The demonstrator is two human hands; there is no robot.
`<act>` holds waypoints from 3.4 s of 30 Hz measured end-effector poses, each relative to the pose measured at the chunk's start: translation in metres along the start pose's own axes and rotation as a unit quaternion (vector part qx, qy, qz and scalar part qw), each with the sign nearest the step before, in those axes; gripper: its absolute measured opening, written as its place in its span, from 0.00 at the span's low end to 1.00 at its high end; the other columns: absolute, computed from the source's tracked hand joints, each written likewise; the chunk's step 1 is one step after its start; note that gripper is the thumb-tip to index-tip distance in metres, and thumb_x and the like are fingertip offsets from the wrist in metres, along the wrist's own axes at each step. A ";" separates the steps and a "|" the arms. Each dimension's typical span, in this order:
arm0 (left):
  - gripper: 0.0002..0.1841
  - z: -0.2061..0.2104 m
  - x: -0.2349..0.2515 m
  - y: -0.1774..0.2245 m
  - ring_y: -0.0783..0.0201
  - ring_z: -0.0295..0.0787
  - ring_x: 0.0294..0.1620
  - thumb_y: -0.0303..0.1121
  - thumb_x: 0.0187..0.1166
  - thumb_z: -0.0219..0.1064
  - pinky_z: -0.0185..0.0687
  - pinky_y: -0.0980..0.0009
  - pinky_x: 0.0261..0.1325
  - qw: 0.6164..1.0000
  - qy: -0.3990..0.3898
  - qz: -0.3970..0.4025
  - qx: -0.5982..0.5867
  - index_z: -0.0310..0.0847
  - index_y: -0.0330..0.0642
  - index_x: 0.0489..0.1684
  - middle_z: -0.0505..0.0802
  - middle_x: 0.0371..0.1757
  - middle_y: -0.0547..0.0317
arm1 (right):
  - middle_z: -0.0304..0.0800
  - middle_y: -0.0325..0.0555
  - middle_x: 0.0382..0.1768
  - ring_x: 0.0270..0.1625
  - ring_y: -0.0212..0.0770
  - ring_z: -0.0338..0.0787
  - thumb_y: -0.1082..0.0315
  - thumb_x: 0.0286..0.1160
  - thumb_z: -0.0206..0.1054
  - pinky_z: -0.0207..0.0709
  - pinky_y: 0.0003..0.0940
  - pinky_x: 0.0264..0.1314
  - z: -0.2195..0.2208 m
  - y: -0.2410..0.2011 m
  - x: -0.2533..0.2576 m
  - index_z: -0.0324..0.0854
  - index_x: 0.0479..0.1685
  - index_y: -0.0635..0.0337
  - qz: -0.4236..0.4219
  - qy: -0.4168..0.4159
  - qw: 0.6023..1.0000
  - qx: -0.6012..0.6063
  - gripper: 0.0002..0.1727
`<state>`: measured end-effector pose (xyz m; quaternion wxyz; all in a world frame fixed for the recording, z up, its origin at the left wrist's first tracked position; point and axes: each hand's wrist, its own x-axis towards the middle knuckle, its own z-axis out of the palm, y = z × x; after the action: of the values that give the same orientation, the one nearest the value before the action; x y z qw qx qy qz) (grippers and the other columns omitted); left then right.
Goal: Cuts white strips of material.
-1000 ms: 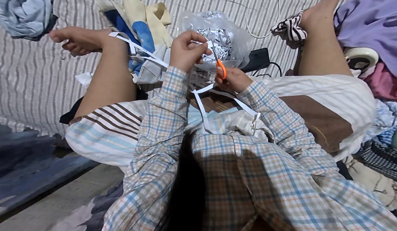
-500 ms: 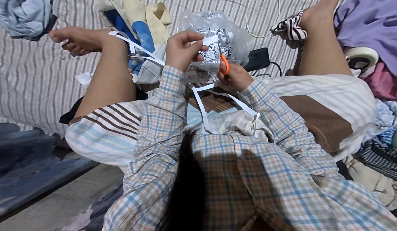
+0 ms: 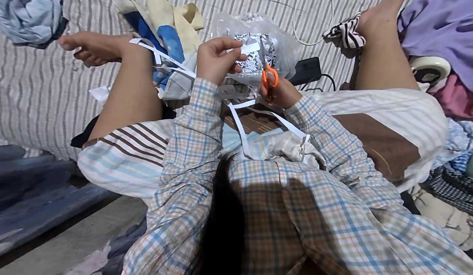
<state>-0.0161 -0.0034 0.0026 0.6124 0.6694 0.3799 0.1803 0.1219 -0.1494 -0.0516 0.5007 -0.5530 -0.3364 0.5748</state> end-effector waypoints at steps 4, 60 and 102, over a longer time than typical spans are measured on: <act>0.09 0.000 0.000 0.000 0.77 0.89 0.26 0.25 0.82 0.67 0.87 0.80 0.34 1.000 -0.002 0.001 -0.004 0.84 0.34 0.55 0.96 0.37 0.64 | 0.75 0.25 0.19 0.21 0.20 0.72 0.56 0.94 0.38 0.69 0.19 0.26 0.001 0.001 -0.004 0.74 0.26 0.51 -0.032 0.008 0.999 -0.034 0.26; 0.09 -0.001 0.001 -0.003 0.79 0.87 0.24 0.26 0.82 0.67 0.85 0.80 0.32 1.000 -0.005 0.017 0.006 0.85 0.35 0.55 0.96 0.36 0.66 | 0.76 0.25 0.17 0.19 0.20 0.73 0.56 0.94 0.35 0.67 0.19 0.22 -0.001 0.004 -0.002 0.72 0.23 0.48 -0.018 -0.033 0.999 0.001 0.27; 0.09 0.001 0.001 -0.003 0.78 0.88 0.25 0.25 0.82 0.67 0.85 0.80 0.32 0.999 -0.017 0.027 -0.002 0.85 0.34 0.55 0.96 0.37 0.66 | 0.75 0.23 0.19 0.20 0.19 0.71 0.59 0.93 0.41 0.65 0.18 0.23 0.000 0.007 -0.004 0.75 0.25 0.50 -0.063 -0.041 0.997 -0.004 0.24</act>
<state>-0.0158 -0.0031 -0.0010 0.6147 0.6815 0.3507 0.1863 0.1202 -0.1553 -0.0566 0.5196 -0.5085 -0.3934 0.5627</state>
